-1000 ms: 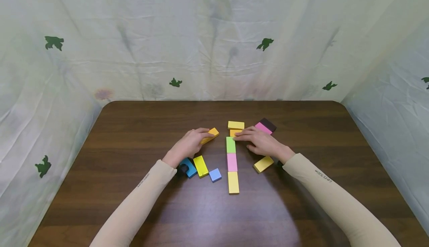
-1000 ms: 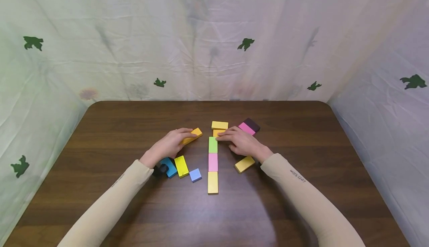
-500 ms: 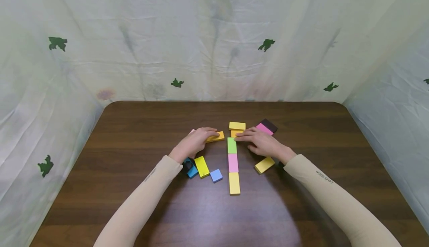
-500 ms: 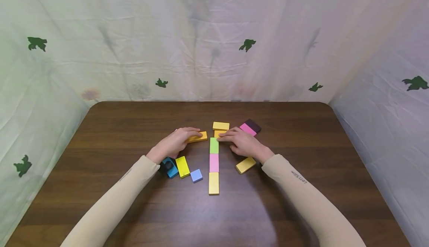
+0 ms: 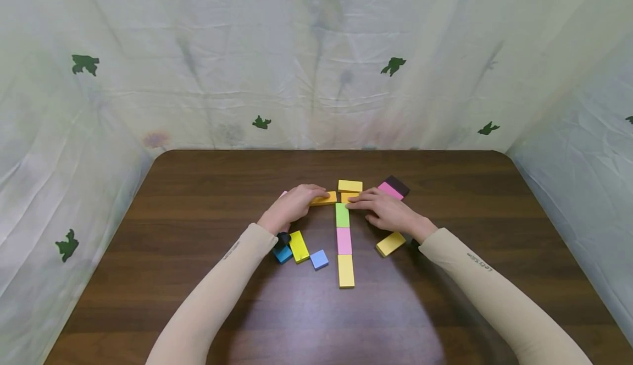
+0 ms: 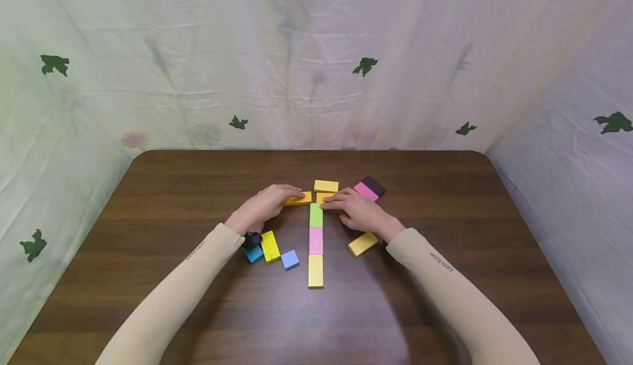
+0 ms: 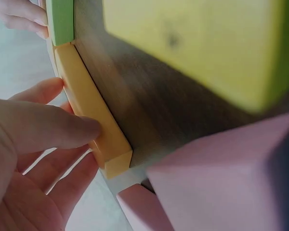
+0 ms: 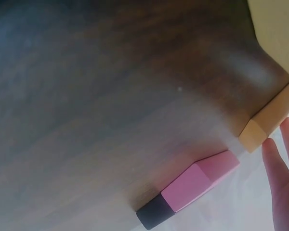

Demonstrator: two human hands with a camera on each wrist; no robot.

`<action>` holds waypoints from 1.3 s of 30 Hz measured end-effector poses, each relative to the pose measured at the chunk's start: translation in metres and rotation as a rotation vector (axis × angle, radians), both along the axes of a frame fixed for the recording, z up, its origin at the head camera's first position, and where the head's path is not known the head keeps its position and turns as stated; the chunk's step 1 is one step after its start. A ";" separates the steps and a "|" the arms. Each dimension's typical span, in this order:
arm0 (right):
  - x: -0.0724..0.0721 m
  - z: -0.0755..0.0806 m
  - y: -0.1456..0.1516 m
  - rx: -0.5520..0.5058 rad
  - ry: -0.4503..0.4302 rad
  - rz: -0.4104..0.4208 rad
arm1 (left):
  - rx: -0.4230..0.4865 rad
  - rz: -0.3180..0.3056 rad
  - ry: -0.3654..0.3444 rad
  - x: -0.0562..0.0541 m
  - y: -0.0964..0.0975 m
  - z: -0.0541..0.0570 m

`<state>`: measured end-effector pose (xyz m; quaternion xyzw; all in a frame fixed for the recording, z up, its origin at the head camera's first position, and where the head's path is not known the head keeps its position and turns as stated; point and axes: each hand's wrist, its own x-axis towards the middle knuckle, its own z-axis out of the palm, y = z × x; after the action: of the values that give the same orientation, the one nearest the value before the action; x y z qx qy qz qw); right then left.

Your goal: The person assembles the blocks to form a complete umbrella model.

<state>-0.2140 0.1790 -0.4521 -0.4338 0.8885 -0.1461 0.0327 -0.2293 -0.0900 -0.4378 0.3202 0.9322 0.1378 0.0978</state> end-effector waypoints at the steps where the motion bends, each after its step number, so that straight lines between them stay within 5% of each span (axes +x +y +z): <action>1: 0.000 0.000 0.000 -0.004 0.002 0.002 | 0.002 -0.003 0.000 0.000 0.000 0.000; 13: 0.001 -0.001 0.000 -0.010 0.003 -0.001 | -0.037 -0.033 0.037 0.011 -0.003 0.003; 23: 0.001 -0.001 0.000 -0.010 0.021 0.003 | -0.043 -0.153 0.048 0.020 -0.008 0.006; 39: 0.002 -0.002 -0.001 -0.051 0.045 0.007 | -0.041 -0.125 -0.028 0.022 -0.004 0.004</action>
<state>-0.2121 0.1781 -0.4538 -0.4408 0.8834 -0.1589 0.0022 -0.2068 -0.0942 -0.4341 0.3737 0.9116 0.1166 0.1257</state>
